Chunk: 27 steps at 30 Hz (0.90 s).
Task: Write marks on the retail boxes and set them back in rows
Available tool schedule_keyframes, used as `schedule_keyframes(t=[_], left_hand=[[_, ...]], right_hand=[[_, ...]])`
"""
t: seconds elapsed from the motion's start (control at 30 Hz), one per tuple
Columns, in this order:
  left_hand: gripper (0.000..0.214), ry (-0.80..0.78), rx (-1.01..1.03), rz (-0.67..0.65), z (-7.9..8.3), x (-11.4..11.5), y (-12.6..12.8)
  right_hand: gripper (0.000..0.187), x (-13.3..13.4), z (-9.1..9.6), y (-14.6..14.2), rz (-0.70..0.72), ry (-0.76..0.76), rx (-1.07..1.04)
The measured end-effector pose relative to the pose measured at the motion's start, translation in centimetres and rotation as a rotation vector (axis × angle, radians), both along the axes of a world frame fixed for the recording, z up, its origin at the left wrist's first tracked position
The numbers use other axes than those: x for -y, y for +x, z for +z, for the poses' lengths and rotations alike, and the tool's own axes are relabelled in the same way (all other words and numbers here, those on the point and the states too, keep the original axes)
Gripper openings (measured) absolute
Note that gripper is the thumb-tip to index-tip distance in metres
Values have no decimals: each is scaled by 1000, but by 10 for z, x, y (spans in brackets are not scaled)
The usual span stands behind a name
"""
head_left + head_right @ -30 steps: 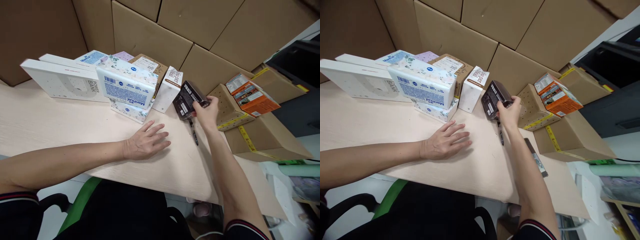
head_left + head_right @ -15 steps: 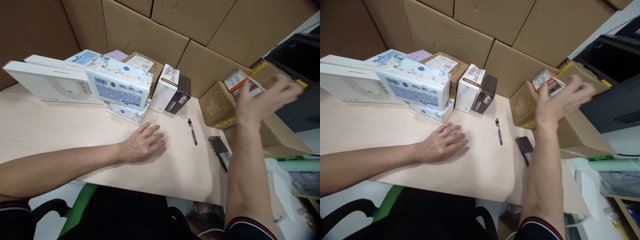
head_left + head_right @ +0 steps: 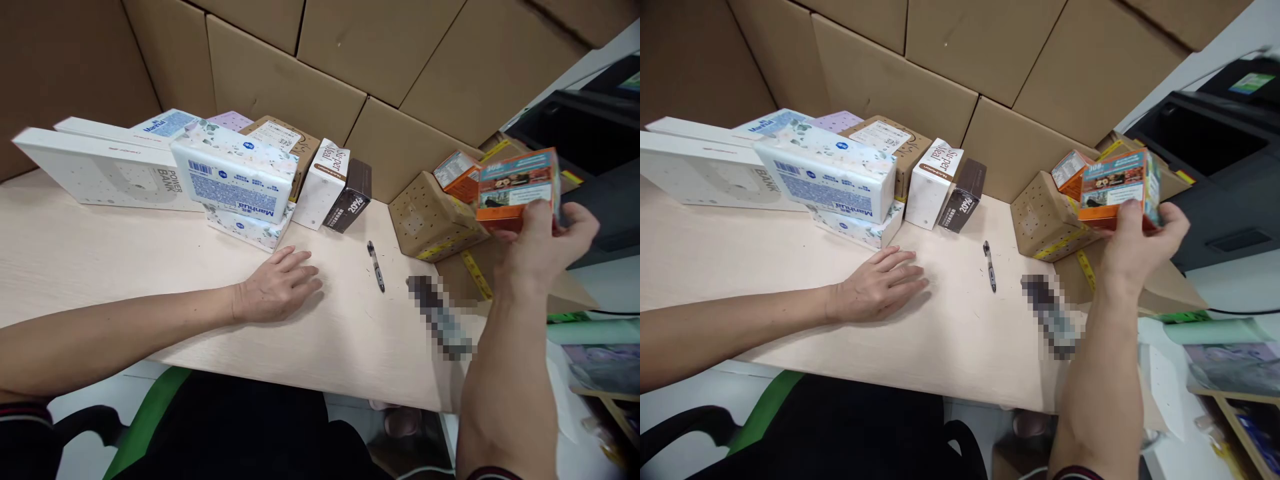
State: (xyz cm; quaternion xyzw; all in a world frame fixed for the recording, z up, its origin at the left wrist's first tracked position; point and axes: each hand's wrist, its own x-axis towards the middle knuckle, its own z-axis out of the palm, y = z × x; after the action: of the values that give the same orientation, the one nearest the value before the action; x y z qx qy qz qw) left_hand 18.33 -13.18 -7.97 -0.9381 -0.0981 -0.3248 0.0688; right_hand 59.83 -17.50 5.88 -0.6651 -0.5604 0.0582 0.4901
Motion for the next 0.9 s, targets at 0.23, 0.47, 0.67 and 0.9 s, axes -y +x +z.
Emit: schedule_keyframes(t=[0.23, 0.47, 0.67, 0.9], left_hand=[[57, -695, 226, -108, -1, 1, 4], [85, -1344, 408, -344, -1, -3, 8], [80, -1420, 482, -286, -5, -11, 12], [82, -1344, 471, -264, -6, -11, 13]], right_hand=[[41, 40, -40, -154, 287, -155, -789], [51, 33, -112, -199, 499, -257, -865], [55, 31, -122, -194, 548, -317, -661], [58, 28, -117, -189, 604, -334, -715]])
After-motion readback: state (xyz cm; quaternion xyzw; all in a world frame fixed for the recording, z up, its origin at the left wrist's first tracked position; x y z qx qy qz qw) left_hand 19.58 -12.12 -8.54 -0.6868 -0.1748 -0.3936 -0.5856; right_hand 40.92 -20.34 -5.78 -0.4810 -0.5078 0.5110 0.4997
